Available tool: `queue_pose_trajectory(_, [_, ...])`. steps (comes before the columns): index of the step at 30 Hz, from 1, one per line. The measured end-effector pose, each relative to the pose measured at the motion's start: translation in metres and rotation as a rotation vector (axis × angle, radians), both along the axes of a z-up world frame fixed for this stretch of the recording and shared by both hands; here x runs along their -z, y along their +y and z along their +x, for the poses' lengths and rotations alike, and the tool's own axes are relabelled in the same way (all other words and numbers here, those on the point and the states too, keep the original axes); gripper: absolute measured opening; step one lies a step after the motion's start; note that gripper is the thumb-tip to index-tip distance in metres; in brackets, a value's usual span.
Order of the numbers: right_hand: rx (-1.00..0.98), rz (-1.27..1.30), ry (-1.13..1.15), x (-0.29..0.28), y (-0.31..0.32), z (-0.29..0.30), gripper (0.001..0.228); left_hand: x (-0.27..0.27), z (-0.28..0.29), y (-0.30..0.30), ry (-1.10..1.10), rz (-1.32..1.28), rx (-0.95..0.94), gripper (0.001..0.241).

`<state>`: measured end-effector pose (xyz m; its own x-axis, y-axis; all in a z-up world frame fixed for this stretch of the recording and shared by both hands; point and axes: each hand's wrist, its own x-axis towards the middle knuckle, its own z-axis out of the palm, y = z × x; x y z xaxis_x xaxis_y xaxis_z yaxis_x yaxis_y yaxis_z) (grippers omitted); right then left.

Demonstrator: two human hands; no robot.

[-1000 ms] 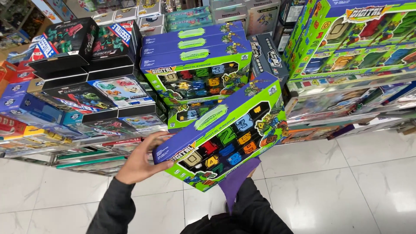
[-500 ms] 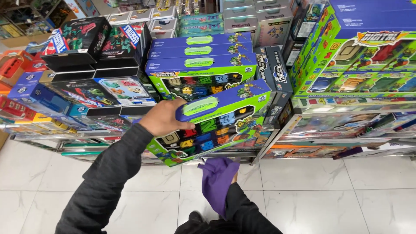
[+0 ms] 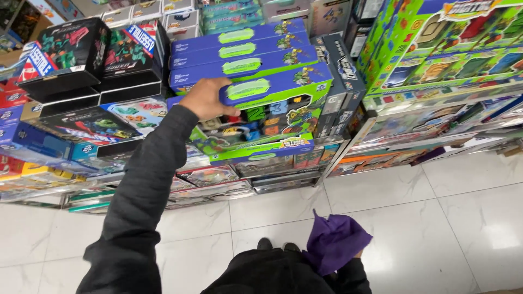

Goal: The recorder is dusting and wiping down various boxed toys on a retail shelf using a purple cloth.

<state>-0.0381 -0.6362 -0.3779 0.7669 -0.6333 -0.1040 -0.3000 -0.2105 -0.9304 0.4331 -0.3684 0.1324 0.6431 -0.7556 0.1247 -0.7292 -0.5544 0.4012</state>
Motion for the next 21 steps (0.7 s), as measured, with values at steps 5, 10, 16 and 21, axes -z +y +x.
queue_pose_trajectory(5, [0.115, 0.113, -0.021, 0.031, 0.003, -0.042, 0.039, 0.01, 0.008, 0.004, -0.07, -0.067, 0.053, 0.073])
queue_pose_trajectory(10, [0.381, 0.426, -0.267, 0.057, 0.055, -0.124, 0.042, 0.014, -0.004, 0.006, -0.362, -0.1, -0.026, 0.07])
queue_pose_trajectory(16, [0.473, 0.484, -0.384, 0.041, 0.114, -0.182, 0.044, 0.022, -0.035, 0.001, -0.512, -0.201, -0.181, 0.074])
queue_pose_trajectory(21, [0.501, 0.543, -0.465, -0.013, 0.131, -0.213, 0.045, 0.061, -0.071, -0.03, -0.694, -0.22, -0.295, 0.065])
